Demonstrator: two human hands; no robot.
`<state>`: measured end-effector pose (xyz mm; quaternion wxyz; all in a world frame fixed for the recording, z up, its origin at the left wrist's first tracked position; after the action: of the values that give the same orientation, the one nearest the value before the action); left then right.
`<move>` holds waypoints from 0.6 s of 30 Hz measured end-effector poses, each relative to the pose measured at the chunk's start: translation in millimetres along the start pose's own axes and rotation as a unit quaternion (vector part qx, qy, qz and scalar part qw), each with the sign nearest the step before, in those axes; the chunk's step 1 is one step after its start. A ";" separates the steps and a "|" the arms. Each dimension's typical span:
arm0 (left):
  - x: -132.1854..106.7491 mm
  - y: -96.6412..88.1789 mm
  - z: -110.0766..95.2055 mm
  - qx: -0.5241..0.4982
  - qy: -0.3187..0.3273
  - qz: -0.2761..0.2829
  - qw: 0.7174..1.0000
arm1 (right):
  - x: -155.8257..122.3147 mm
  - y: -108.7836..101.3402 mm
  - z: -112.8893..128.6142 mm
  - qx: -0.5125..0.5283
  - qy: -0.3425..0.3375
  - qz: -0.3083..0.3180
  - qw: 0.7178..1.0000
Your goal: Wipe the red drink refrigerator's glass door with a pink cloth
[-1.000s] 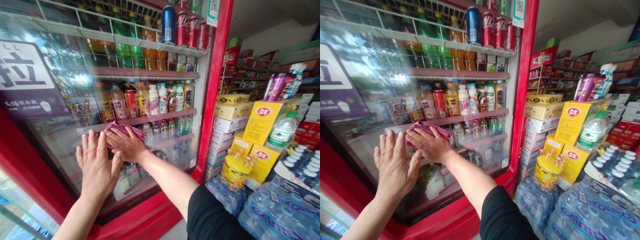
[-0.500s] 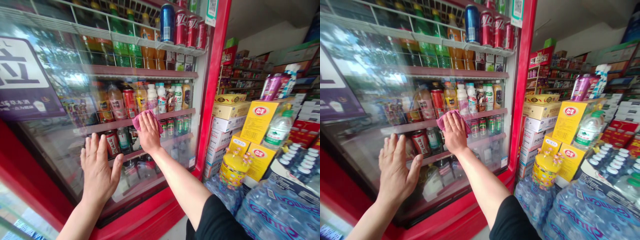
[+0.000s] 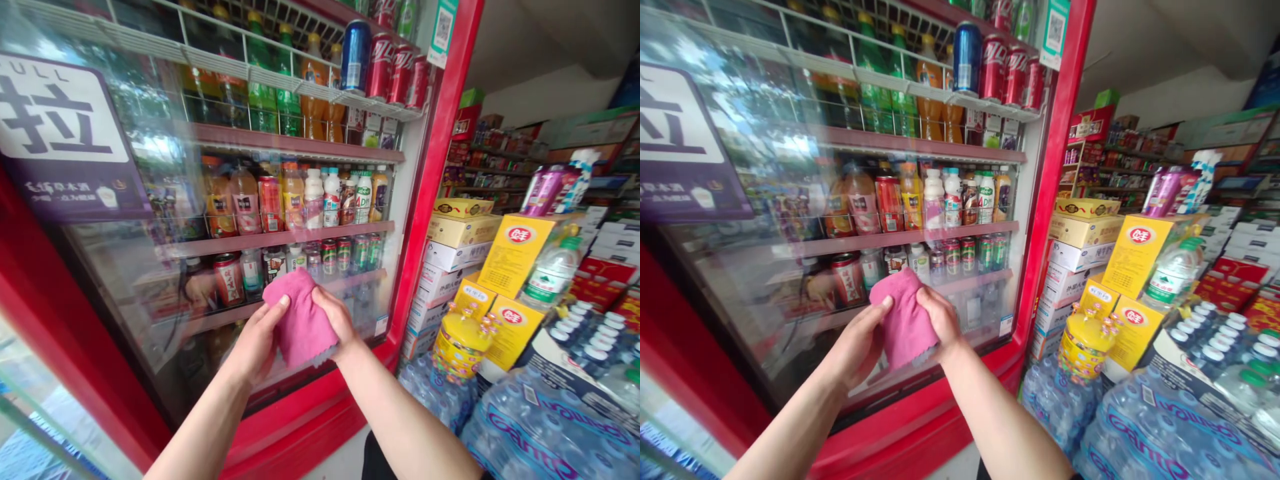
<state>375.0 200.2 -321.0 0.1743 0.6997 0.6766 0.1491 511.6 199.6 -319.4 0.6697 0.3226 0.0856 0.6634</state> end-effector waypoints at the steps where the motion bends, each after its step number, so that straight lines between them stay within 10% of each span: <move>1: -2.3 2.1 7.0 -0.024 -0.034 0.000 0.999 | -7.2 3.6 0.3 -0.049 -0.016 0.030 0.998; 3: -6.0 -2.3 16.8 -0.037 -0.056 -0.022 0.997 | -13.4 2.5 11.4 -0.210 -0.122 0.063 0.968; 6: -9.1 -23.9 23.2 -0.044 -0.037 -0.084 0.995 | -0.2 -24.1 42.8 -0.474 -0.310 -0.022 0.824; 11: -12.1 -55.0 21.6 -0.043 -0.004 -0.148 0.988 | 49.7 -84.7 79.1 -0.669 -0.306 -0.226 0.639; 18: -18.3 -61.4 21.9 -0.021 -0.010 -0.143 0.990 | 75.1 -92.2 59.8 -0.743 -0.255 -0.181 0.592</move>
<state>329.0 182.5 -367.4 0.2151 0.5938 0.7644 0.1295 628.8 259.5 -299.7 0.7779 -0.1534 -0.5546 0.2527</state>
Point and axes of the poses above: each hand's wrist, its own x-axis towards the middle knuckle, its own y-axis out of the palm, z = x × y, the point moved 5 cm from there along x, towards the middle knuckle, and after that the axes turned 9 degrees about -z, right-handed, at the moved point
